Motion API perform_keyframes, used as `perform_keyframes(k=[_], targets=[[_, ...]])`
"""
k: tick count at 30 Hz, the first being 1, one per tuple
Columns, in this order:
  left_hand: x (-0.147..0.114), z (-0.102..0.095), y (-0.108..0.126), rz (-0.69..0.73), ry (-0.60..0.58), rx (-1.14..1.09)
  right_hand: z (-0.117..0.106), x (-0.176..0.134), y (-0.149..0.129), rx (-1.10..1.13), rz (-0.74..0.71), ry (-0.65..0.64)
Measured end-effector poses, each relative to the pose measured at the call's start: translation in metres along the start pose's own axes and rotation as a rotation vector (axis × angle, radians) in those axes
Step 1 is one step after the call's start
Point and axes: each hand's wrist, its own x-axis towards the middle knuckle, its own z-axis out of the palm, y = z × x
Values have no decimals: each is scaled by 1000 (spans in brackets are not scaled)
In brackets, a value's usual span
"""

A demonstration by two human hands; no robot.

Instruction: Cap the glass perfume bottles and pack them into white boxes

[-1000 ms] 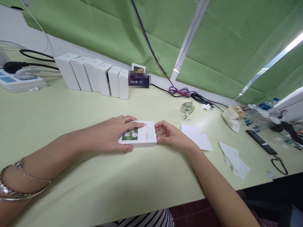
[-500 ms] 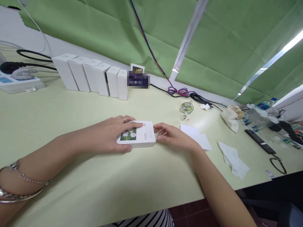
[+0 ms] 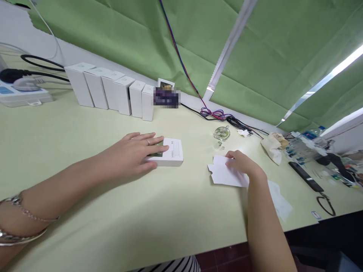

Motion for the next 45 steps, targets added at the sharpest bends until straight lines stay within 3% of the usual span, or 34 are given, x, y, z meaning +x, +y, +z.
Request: perform_keyframes(k=[7, 12, 15, 19, 22, 25, 28, 34, 45], targets=[[2, 8, 3, -83, 233, 81, 12, -7, -61, 92, -301, 47], [-1, 4, 20, 54, 296, -12, 22, -20, -93, 245, -513, 128], [-4, 2, 31, 110, 265, -124, 24, -26, -100, 345, -618, 258], [-6, 1, 34, 21, 134, -251, 26, -33, -103, 470, -711, 469], [-6, 0, 31, -48, 119, -336, 28, -38, -105, 538, -770, 540], [-5, -3, 31, -66, 121, -398, 28, -41, -106, 567, -847, 472], [-5, -6, 34, -42, 61, -447, 25, -41, -104, 578, -902, 286], [-7, -9, 33, -32, 0, -521, 21, -33, -93, 591, -811, -41], [-6, -13, 25, 141, -73, -678, 14, -33, -85, 623, -707, -232]])
